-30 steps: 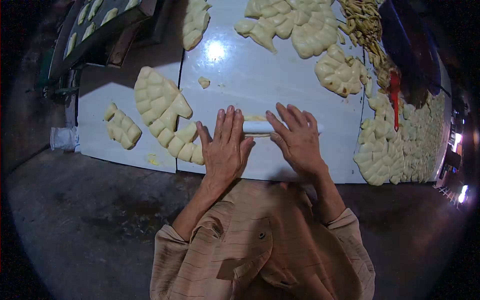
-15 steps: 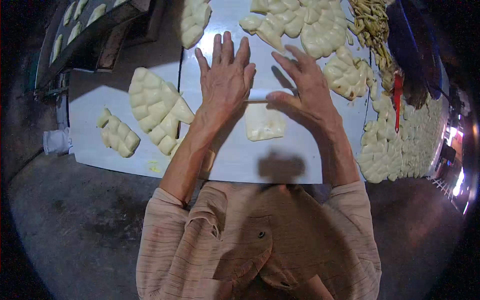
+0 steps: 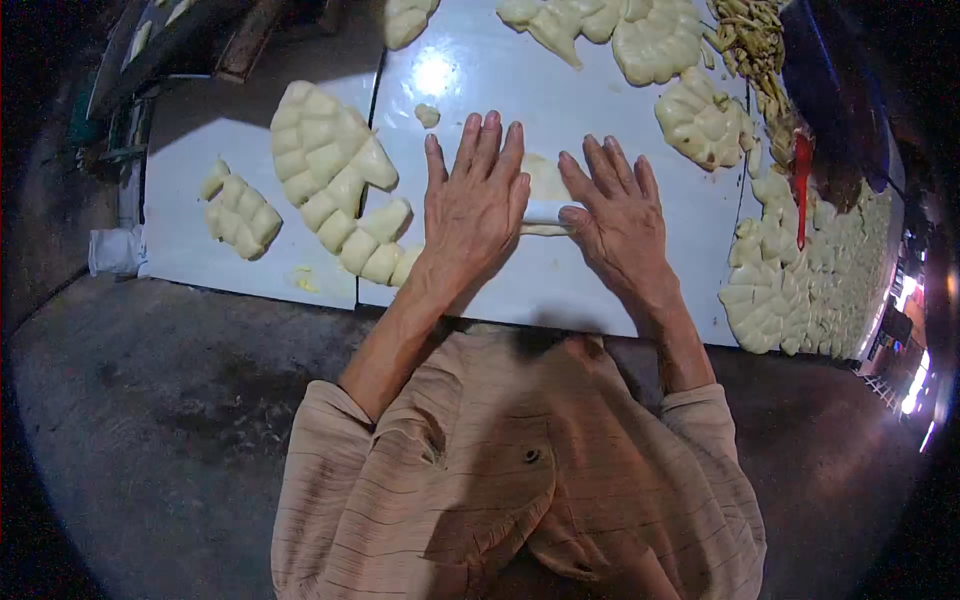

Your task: The person flattens pieces of dough by hand and with a roller, spreads chocolate filling onto them, adds fruit pieces, rolls the dough, and places the rolled dough onto a baking tray.

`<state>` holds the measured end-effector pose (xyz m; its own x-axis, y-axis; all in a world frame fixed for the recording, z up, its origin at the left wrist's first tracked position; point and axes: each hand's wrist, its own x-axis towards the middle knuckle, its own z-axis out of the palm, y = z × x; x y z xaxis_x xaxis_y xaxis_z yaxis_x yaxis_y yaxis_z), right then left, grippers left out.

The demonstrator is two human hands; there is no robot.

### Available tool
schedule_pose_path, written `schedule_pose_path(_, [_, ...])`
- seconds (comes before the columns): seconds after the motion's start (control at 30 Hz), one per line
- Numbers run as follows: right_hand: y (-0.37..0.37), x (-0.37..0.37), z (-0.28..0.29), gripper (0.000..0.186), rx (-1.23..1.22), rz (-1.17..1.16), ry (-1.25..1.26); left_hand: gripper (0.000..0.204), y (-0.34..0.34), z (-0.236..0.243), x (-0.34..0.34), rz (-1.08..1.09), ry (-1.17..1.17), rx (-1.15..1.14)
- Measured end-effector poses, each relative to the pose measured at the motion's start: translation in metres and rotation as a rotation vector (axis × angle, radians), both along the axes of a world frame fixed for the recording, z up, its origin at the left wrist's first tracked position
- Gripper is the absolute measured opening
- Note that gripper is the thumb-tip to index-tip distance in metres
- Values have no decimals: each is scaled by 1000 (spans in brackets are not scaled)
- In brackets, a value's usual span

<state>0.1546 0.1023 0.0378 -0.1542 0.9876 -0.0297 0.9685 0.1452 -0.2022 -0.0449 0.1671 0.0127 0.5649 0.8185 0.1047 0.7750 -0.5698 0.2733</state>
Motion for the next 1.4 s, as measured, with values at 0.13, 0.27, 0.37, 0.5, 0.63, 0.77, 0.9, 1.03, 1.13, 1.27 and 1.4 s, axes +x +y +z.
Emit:
schedule_pose_path(0.13, [-34,-7,-5,58,-23,-20,81,53,-26,6,-8,-26,-11,-56])
schedule_pose_path(0.27, [-81,-19,-19,57,55,0,69,59,-69,5,-25,-1,-36,-109])
schedule_pose_path(0.37, [-82,-15,-17,53,121,34,70,65,-83,5,-28,23,-72,-134])
schedule_pose_path(0.5, [-59,-8,9,45,88,29,165,68,-80,19,-25,57,-13,-71])
schedule_pose_path(0.63, [-27,-4,-1,46,43,3,194,67,-54,12,-12,111,38,-13])
schedule_pose_path(0.77, [-6,-8,-17,49,76,-103,32,62,-26,1,-4,160,50,-48])
schedule_pose_path(0.9, [33,-11,-27,51,102,-269,-74,56,25,-4,7,212,-20,-22])
schedule_pose_path(1.03, [72,1,-27,51,136,-372,-109,60,72,-10,27,208,-92,7])
schedule_pose_path(1.13, [97,9,-29,50,174,-438,-88,58,98,-16,42,212,-110,110])
schedule_pose_path(1.27, [124,32,-24,48,412,-285,107,54,136,-17,58,164,-161,231])
schedule_pose_path(1.4, [91,33,2,49,155,137,302,52,145,-3,60,25,-332,39])
